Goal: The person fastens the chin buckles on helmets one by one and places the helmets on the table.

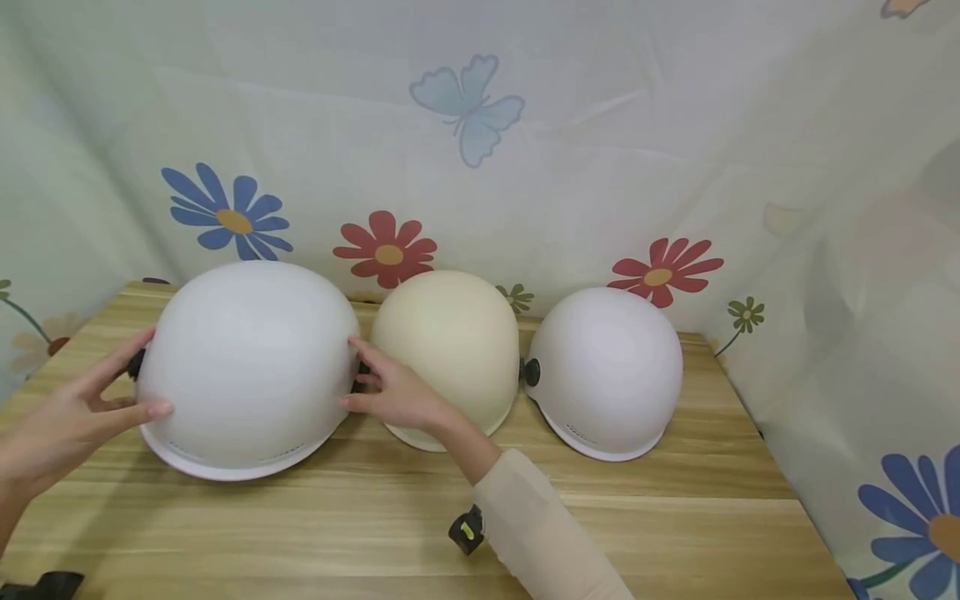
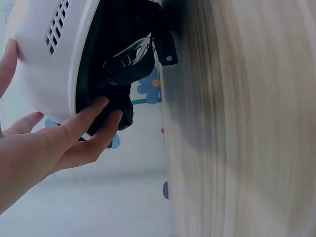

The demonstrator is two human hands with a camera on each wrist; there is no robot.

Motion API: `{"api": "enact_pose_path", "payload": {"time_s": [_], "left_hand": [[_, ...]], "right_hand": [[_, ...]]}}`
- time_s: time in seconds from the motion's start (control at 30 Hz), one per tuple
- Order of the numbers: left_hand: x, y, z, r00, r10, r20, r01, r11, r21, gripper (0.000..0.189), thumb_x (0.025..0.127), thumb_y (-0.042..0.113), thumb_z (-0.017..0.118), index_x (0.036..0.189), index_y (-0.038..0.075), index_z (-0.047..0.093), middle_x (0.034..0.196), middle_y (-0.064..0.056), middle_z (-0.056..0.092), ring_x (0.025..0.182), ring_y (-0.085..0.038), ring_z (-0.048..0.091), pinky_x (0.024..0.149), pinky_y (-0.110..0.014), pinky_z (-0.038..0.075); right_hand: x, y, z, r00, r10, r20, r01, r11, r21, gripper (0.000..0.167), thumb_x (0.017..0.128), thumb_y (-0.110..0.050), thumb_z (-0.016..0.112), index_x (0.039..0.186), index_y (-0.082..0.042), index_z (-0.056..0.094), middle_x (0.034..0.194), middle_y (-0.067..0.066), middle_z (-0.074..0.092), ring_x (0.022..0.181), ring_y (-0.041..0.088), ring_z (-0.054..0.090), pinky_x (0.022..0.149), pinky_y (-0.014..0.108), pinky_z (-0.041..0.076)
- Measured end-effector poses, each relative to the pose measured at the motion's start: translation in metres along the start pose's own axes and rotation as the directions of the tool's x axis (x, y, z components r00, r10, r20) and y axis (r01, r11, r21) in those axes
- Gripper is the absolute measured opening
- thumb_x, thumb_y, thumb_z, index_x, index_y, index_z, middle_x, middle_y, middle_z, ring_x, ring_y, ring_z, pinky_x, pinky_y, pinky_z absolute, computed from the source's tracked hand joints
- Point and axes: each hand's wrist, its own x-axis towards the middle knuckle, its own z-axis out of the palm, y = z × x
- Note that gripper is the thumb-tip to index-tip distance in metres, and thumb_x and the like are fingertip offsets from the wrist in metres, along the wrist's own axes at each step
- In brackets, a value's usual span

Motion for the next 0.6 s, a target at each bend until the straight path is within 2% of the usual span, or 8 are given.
{"api": "enact_pose_path", "payload": {"time_s": [0.07, 0.13, 0.2, 0.27, 0.4, 0.6], "left_hand": [[0.0, -0.0002, 0.0, 1.0, -0.003, 0.011, 0.003, 1.0, 0.007, 0.086, 0.089, 0.012, 0.059, 0.142, 0.044, 0.0, 0.149, 0.012, -0.016, 0.118, -0.056, 0.026, 0.079, -0.029, 0.047], [0.0001, -0.0002, 0.0005, 1.0, -0.016, 0.013, 0.016, 1.0, 0.018, 0.087, 0.089, 0.013, 0.06, 0.142, 0.045, -0.001, 0.148, 0.012, -0.018, 0.118, -0.058, 0.024, 0.083, -0.043, 0.045], [0.0006, -0.0006, 0.0003, 1.0, -0.024, 0.019, 0.024, 1.0, 0.006, 0.088, 0.089, 0.013, 0.06, 0.142, 0.045, -0.002, 0.148, 0.012, -0.02, 0.119, -0.059, 0.021, 0.087, -0.059, 0.036], [0.0012, -0.0012, -0.0003, 0.999, -0.03, 0.027, 0.03, 0.999, -0.01, 0.089, 0.089, 0.013, 0.061, 0.141, 0.046, -0.003, 0.148, 0.011, -0.021, 0.12, -0.06, 0.019, 0.087, -0.068, 0.026], [0.0029, -0.0025, -0.0013, 0.998, -0.033, 0.049, 0.034, 0.999, -0.022, 0.091, 0.088, 0.012, 0.061, 0.141, 0.046, -0.005, 0.148, 0.01, -0.021, 0.121, -0.059, 0.017, 0.086, -0.072, 0.021], [0.0064, -0.009, -0.0018, 0.993, -0.088, 0.076, 0.086, 0.996, 0.03, 0.095, 0.087, 0.018, 0.063, 0.139, 0.043, -0.011, 0.148, -0.005, -0.023, 0.121, -0.057, 0.021, 0.089, -0.068, 0.024]], "right_hand": [[0.0001, 0.0002, 0.0, 1.0, -0.003, 0.001, 0.003, 1.0, -0.004, 0.075, 0.087, -0.006, 0.061, 0.147, -0.016, 0.016, 0.15, 0.001, 0.018, 0.128, 0.023, 0.035, 0.093, 0.028, 0.041], [0.0002, 0.0007, 0.0001, 1.0, -0.005, 0.001, 0.005, 1.0, -0.005, 0.074, 0.087, -0.006, 0.061, 0.146, -0.016, 0.017, 0.15, 0.0, 0.018, 0.129, 0.025, 0.035, 0.093, 0.028, 0.041], [0.0003, 0.001, 0.0002, 1.0, -0.007, 0.003, 0.007, 1.0, -0.005, 0.074, 0.087, -0.005, 0.061, 0.146, -0.016, 0.018, 0.15, 0.0, 0.018, 0.129, 0.025, 0.034, 0.093, 0.029, 0.041], [0.0007, 0.0014, 0.0003, 1.0, -0.011, 0.007, 0.011, 1.0, -0.009, 0.073, 0.087, -0.006, 0.061, 0.146, -0.015, 0.019, 0.15, 0.0, 0.018, 0.129, 0.026, 0.034, 0.094, 0.029, 0.041], [0.0019, 0.0034, 0.0012, 1.0, -0.02, 0.011, 0.02, 1.0, -0.019, 0.072, 0.087, -0.006, 0.061, 0.146, -0.015, 0.019, 0.15, 0.0, 0.018, 0.129, 0.027, 0.035, 0.094, 0.029, 0.041], [0.0026, 0.0088, 0.0055, 0.999, -0.021, 0.032, 0.021, 1.0, 0.008, 0.073, 0.087, -0.004, 0.061, 0.146, -0.013, 0.018, 0.15, 0.001, 0.016, 0.129, 0.028, 0.033, 0.096, 0.031, 0.039]]}}
